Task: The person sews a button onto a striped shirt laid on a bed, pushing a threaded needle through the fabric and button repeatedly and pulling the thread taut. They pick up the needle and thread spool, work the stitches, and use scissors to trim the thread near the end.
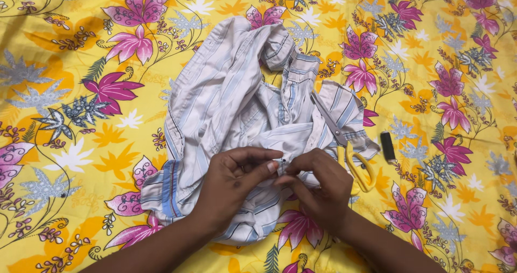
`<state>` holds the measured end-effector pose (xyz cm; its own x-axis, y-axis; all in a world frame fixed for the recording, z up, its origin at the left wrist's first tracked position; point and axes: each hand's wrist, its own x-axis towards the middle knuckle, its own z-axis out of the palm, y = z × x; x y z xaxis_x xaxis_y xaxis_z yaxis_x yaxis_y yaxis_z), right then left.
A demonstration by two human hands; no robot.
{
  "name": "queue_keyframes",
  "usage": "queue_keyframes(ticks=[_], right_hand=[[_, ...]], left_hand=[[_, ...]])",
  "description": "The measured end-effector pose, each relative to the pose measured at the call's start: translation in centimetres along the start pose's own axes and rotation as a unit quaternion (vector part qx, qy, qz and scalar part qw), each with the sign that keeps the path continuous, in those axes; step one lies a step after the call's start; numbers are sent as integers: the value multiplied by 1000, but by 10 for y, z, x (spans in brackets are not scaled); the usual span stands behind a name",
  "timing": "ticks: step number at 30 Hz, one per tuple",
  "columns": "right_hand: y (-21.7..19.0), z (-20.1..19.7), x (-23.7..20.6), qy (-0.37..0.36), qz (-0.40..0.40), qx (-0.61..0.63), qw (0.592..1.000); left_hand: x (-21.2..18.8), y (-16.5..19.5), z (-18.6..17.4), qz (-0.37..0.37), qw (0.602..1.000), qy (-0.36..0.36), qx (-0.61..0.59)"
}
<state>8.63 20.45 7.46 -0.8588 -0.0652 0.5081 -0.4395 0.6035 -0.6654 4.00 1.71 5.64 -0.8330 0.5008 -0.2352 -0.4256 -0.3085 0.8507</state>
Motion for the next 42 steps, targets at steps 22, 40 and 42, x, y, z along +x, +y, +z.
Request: queue_keyframes(ticks=[22,40,42], right_hand=[[-11,-8,4,4,29,-19,999],[-5,-39,8,-126,211,170,954],[-17,-44,6,-159,183,76,967]], left_hand=[[-5,-3,1,75,995,5,72],[4,8,-7,52,995,80,2],[2,5,-8,57,995,76,4]])
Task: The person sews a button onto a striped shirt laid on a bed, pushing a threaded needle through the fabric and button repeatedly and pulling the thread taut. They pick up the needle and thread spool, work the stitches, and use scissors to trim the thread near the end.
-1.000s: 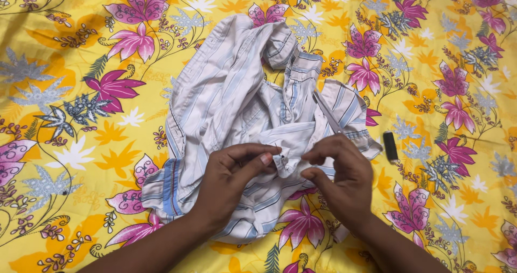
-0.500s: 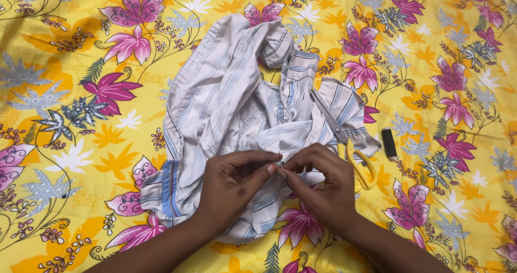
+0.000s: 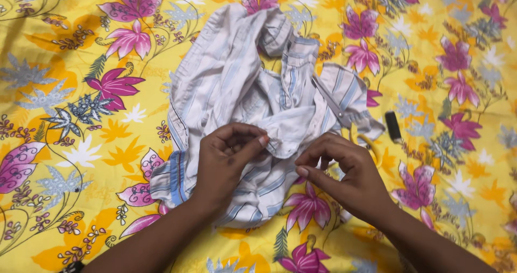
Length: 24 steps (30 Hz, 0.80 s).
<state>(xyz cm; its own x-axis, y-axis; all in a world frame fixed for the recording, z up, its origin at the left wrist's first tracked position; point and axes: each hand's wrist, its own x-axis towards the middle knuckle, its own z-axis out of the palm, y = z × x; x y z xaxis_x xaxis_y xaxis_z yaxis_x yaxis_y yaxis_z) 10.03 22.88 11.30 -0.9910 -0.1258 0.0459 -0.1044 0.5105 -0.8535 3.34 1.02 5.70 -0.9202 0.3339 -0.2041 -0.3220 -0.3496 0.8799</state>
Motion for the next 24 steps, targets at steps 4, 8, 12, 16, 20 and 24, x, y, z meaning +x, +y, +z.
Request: queue_keyframes(ticks=[4,8,12,16,20,24], right_hand=[[-21,1,-5,42,-66,-62,995],[-32,13,-1,100,-100,-107,984],[-31,31,2,168,-134,-159,964],[-26,46,0,213,-150,-194,946],[-17,44,-2,186,-133,-172,958],[-8,35,2,33,134,101,985]], left_hand=[[-2,-4,1,9,1000,-17,-3],[-7,-3,0,25,999,-26,12],[-11,-4,4,30,999,-43,-12],[-13,-5,5,45,997,-45,30],[-10,-6,8,59,996,-37,48],[-12,-3,11,96,990,-37,98]])
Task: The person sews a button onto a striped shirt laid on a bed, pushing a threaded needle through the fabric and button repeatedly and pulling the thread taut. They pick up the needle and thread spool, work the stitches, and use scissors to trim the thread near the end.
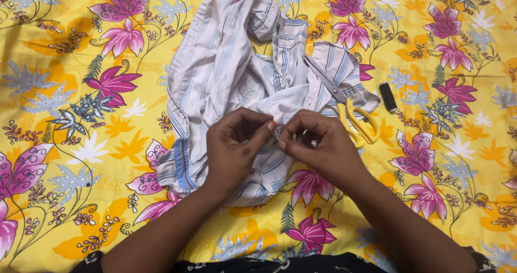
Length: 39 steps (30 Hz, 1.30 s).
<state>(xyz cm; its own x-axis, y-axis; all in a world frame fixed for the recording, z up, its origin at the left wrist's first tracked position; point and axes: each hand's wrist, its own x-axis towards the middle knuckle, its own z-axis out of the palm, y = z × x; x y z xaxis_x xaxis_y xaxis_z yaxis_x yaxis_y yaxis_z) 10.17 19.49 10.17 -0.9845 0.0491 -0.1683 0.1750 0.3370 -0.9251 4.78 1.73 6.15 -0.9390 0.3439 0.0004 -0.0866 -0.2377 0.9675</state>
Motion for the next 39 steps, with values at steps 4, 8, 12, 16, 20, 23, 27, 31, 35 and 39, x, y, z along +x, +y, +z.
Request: queue_keyframes(ticks=[4,8,12,16,20,23,27,31,35,39], right_hand=[[-3,-13,-7,-102,-46,208,972],[-13,-36,-9,-125,-24,219,967],[-23,-48,8,-140,32,210,967],[-25,-46,26,-94,-67,132,984],[-16,-41,54,-57,-96,74,991],[-6,-46,65,-32,-103,7,994],[0,-53,66,-68,-103,-65,990],[-4,-55,55,-117,-145,-159,970],[-6,-50,45,-165,-258,-125,944],[-4,-47,50,-42,-256,-178,949]], left_hand=[[1,6,-1,19,998,-2,58],[1,12,1,59,989,-21,134],[0,18,2,130,971,-55,195],[0,21,1,108,975,-75,180],[3,17,-1,84,977,-80,179],[6,11,-2,66,981,-63,172],[15,4,-5,18,994,-20,109],[19,2,-10,0,992,0,126],[14,4,-10,78,970,-31,228],[6,5,-2,123,950,-86,273]])
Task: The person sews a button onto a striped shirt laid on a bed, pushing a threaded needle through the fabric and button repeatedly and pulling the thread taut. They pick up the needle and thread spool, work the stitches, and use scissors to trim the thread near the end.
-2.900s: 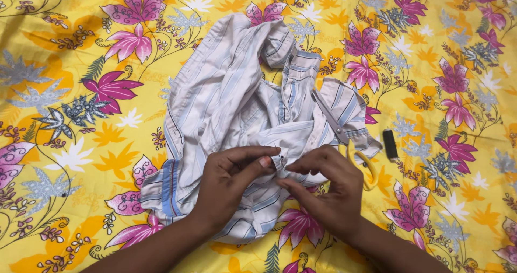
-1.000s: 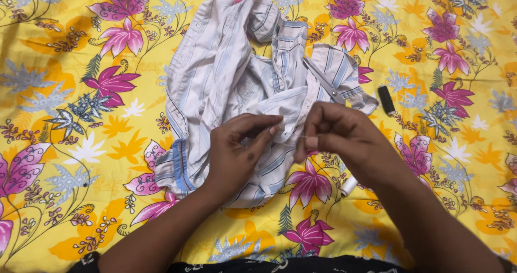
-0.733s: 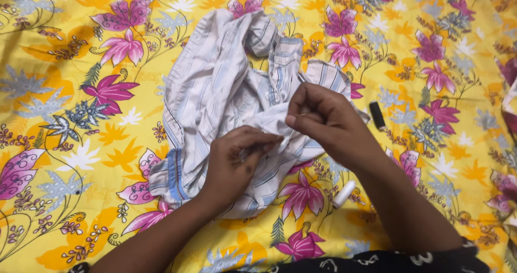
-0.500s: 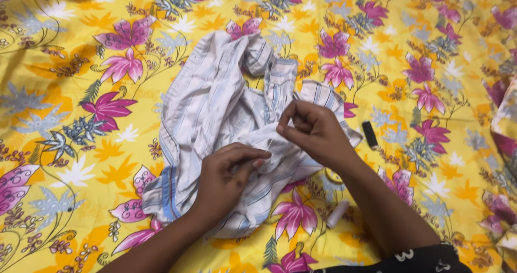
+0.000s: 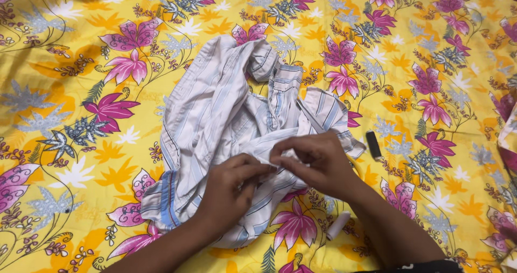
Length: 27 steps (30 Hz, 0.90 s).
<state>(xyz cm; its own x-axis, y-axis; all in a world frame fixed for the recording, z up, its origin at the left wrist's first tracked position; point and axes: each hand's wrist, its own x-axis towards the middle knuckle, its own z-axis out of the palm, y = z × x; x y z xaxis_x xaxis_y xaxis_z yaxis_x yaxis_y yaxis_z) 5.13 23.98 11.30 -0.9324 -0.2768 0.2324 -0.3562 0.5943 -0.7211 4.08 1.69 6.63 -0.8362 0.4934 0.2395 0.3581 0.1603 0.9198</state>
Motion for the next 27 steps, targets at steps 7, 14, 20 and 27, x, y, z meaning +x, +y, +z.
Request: queue_keyframes(ticks=[7,14,20,27], right_hand=[[1,6,6,18,13,-50,999],[-11,25,-6,-64,5,-11,998],[-24,31,-10,-60,-110,-125,984],[-40,2,-15,151,-106,-208,961]], left_hand=[[4,-8,-5,-93,990,70,-74],[8,-26,-9,-213,935,66,-276],[8,-26,-9,-202,932,64,-294],[7,-24,-9,-200,938,57,-278]])
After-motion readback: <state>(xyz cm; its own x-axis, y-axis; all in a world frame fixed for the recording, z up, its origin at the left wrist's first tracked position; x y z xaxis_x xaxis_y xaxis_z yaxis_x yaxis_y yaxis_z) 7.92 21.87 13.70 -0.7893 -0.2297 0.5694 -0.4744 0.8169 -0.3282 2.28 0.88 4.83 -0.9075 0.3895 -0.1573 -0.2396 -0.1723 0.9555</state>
